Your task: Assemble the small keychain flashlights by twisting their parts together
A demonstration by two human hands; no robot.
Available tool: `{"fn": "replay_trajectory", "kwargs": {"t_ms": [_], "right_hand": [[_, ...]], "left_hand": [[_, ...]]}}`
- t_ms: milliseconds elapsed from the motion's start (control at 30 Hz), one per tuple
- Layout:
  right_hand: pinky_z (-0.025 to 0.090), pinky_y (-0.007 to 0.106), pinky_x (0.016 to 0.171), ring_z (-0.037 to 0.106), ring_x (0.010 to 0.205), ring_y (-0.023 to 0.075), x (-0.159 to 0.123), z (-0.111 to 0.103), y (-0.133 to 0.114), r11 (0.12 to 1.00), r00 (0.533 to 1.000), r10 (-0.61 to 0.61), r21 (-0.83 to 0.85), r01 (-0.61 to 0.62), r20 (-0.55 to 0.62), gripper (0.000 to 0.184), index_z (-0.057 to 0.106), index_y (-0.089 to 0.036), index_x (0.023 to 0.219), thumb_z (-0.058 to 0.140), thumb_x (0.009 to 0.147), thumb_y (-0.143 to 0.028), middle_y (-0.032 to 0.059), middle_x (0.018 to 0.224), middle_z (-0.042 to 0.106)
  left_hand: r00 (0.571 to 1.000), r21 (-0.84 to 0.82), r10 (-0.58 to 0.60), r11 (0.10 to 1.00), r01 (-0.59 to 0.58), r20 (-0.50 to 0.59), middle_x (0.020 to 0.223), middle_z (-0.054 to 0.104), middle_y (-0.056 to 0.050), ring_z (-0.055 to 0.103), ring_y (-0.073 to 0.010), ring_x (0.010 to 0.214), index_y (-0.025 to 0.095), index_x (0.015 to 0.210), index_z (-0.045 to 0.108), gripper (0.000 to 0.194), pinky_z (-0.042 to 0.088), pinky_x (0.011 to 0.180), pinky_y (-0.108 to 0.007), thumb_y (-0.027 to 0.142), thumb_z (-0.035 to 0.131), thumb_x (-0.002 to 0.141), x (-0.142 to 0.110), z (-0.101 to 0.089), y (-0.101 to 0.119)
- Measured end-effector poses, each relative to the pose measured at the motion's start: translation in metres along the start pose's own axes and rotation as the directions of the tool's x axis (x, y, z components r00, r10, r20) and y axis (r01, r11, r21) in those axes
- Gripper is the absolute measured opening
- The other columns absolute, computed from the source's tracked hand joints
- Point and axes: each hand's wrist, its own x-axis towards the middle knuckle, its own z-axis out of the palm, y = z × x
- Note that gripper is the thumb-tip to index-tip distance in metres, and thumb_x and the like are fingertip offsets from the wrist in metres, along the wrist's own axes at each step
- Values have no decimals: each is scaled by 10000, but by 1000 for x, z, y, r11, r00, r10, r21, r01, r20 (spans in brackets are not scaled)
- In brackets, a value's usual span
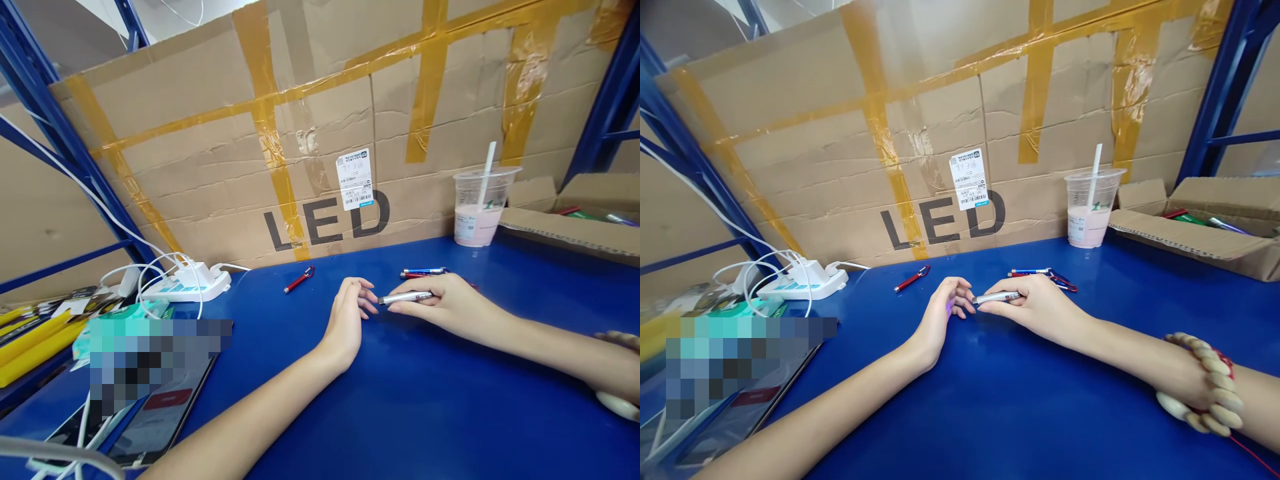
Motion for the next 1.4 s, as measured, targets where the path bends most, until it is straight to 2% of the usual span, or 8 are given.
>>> {"fn": "replay_trajectory", "kwargs": {"t_ms": [200, 367, 467, 700, 1000, 1233, 1400], "right_hand": [[453, 249, 535, 606, 610, 165, -3, -2, -6, 999, 1000, -9, -45, 9, -4, 328, 686, -205, 838, 549, 730, -482, 1, 710, 687], [475, 258, 637, 617, 745, 178, -1, -1, -3, 1000, 995, 14, 26, -16, 96, 314, 671, -202, 842, 543, 740, -471, 8, 826, 684], [479, 262, 654, 616, 752, 176, 0, -1, 0, 1000, 991, 7, 23, -10, 135, 310, 672, -201, 847, 541, 743, -462, 15, 843, 682], [456, 248, 572, 604, 650, 161, -1, -2, 0, 987, 997, -63, -148, 69, 41, 305, 684, -209, 823, 513, 766, -455, 24, 747, 680], [422, 237, 523, 579, 578, 143, -2, -4, -5, 970, 998, -42, -235, 53, 53, 284, 668, -245, 819, 510, 766, -475, -8, 685, 665], [454, 242, 619, 612, 709, 162, -1, -6, -1, 981, 993, -73, -171, 88, 89, 306, 662, -229, 862, 491, 783, -470, 8, 827, 682], [454, 244, 628, 604, 721, 159, 2, -7, 3, 981, 995, -46, -185, 61, 86, 313, 664, -218, 865, 493, 780, -466, 6, 832, 678]], "left_hand": [[1000, 16, -6, 1000, 6, -4, 682, 512, -10, 499, -104, 599, 156, 786, 468, 192, 344, 562, -214, 243, 297, 793, 0, 1, 1], [1000, 15, -8, 1000, 8, 9, 688, 517, -15, 487, -106, 601, 155, 785, 470, 190, 336, 553, -213, 250, 306, 782, 0, 1, 1], [1000, 21, -5, 1000, 5, 13, 694, 522, -14, 490, -109, 607, 162, 785, 478, 191, 333, 547, -212, 269, 320, 778, 0, 0, 0], [1000, 40, -2, 999, 1, 27, 707, 531, -16, 501, -110, 627, 162, 789, 484, 212, 337, 557, -212, 289, 314, 793, 1, -1, -2], [999, 60, 8, 998, -11, 51, 681, 524, -6, 497, -104, 605, 163, 778, 480, 208, 335, 565, -217, 254, 294, 796, 1, 0, -1], [998, 64, 25, 998, -28, 55, 675, 522, 0, 496, -102, 592, 167, 770, 477, 215, 328, 567, -220, 271, 290, 802, 1, 0, -3], [997, 65, 32, 997, -36, 65, 673, 519, 6, 498, -96, 583, 168, 768, 482, 210, 327, 551, -210, 261, 298, 808, 1, -2, -5]]}}
